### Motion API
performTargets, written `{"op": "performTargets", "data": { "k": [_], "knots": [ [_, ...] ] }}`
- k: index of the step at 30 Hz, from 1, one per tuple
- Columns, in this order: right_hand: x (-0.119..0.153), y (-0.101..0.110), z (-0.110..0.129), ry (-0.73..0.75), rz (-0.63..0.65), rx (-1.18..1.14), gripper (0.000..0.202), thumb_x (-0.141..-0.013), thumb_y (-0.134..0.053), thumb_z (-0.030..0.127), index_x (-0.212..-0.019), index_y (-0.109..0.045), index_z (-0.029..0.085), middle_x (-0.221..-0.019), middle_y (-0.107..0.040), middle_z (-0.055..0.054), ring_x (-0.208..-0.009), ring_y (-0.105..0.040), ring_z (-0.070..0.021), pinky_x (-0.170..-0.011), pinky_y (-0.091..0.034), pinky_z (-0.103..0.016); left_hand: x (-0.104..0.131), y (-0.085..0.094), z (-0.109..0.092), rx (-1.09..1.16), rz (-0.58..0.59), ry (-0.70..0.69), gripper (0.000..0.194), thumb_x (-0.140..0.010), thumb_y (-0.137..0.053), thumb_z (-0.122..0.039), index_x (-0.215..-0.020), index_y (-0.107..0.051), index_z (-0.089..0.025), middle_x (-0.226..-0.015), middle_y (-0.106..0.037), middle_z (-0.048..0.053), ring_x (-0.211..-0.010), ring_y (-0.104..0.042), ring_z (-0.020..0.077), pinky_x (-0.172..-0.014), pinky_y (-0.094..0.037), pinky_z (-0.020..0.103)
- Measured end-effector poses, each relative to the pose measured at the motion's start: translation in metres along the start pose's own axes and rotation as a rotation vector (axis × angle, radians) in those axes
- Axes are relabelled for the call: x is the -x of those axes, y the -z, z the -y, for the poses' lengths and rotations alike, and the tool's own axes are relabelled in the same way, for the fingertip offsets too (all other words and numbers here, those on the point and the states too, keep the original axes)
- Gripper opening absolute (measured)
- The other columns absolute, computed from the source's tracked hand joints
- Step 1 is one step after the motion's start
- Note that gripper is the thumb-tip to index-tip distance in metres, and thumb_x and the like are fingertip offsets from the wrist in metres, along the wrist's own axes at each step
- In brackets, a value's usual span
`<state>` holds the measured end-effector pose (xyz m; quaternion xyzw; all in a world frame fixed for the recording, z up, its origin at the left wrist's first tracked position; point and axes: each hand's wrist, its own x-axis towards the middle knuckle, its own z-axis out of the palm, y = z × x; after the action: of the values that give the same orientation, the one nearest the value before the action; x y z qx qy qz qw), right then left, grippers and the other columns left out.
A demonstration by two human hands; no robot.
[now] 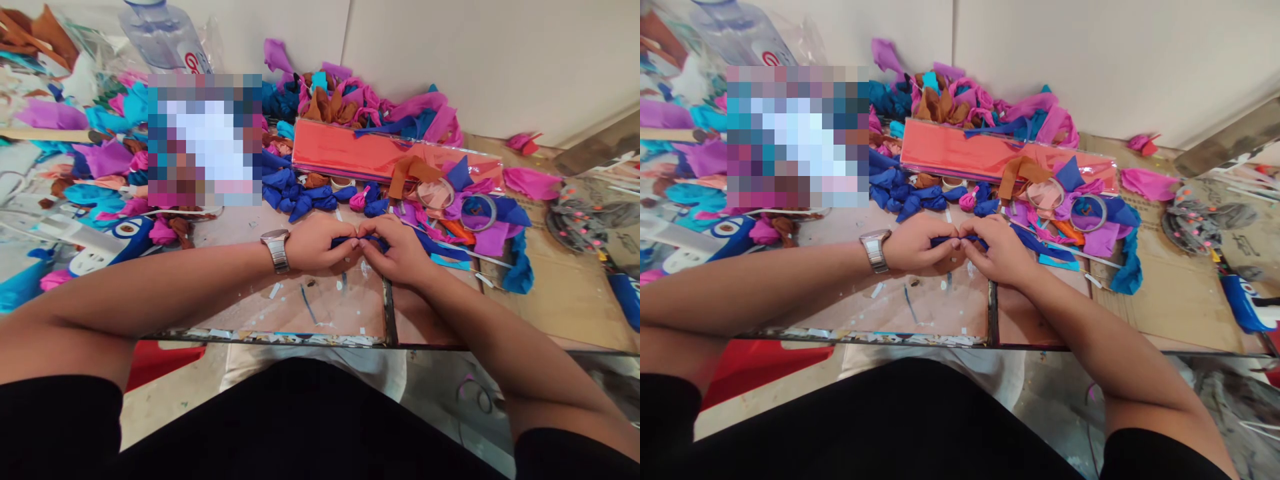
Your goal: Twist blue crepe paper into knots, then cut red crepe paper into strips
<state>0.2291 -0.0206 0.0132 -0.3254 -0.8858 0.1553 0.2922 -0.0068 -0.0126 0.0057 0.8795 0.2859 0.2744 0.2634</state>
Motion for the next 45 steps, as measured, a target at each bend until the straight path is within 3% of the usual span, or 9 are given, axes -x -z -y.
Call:
{"op": "performTargets", "data": {
  "k": [45],
  "knots": [
    [-0.0003,-0.0014,-0.0007,-0.014,-0.024,-0.005,0.006,-0.096,-0.062,0.026,-0.1,-0.066,0.026,-0.091,-0.076,-0.002,-0.082,-0.068,-0.0239,-0.09,-0.052,-0.044,-0.0008,0.0002,0.0011,-0.007,0.017,0.022,0.04,-0.104,-0.046,-0.044,-0.085,-0.072,-0.019,-0.073,-0.072,0.003,-0.064,-0.059,0.0137,-0.064,-0.039,0.027]
  ]
}}
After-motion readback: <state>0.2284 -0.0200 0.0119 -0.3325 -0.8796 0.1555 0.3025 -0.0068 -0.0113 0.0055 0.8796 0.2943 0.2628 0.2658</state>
